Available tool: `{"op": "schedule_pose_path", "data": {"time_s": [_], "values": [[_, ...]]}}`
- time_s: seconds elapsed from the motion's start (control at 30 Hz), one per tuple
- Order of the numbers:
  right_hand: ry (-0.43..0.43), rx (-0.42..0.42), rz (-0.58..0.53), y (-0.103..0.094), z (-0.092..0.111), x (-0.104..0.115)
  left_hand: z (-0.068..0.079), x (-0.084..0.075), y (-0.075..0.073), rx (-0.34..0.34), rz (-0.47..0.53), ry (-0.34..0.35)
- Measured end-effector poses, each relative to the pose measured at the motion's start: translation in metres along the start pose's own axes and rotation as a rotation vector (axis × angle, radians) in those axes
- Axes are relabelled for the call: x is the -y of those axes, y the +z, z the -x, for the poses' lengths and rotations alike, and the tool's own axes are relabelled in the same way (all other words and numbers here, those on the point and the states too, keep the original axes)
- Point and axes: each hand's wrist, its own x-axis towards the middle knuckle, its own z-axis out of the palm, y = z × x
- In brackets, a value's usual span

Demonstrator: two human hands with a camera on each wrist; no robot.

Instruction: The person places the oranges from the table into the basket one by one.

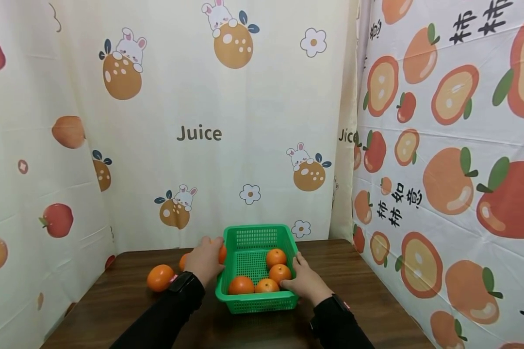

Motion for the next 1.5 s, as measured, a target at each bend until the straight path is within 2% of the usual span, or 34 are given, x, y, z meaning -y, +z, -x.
{"op": "schedule_pose_path", "data": {"time_s": [0.37,0.57,0.67,0.93,1.27,1.5], "values": [[0.005,0.005,0.007,0.001,0.003,-0.001,-0.005,-0.014,0.002,0.052,-0.023,0.047],[0.010,0.003,0.016,0.001,0.002,0.001,-0.010,-0.021,0.003,0.142,0.140,0.001],[0.004,-0.003,0.020,0.001,0.002,0.001,-0.010,-0.026,0.001,0.166,0.205,-0.007],[0.019,0.010,0.016,0.001,0.002,0.002,-0.011,-0.029,0.003,0.146,0.232,0.004],[0.006,0.000,0.007,0.000,0.003,0.002,-0.025,-0.030,0.008,0.162,0.272,-0.015],[0.003,-0.002,0.017,-0.001,0.003,0.002,-0.036,-0.023,0.014,0.168,0.310,-0.013]]}}
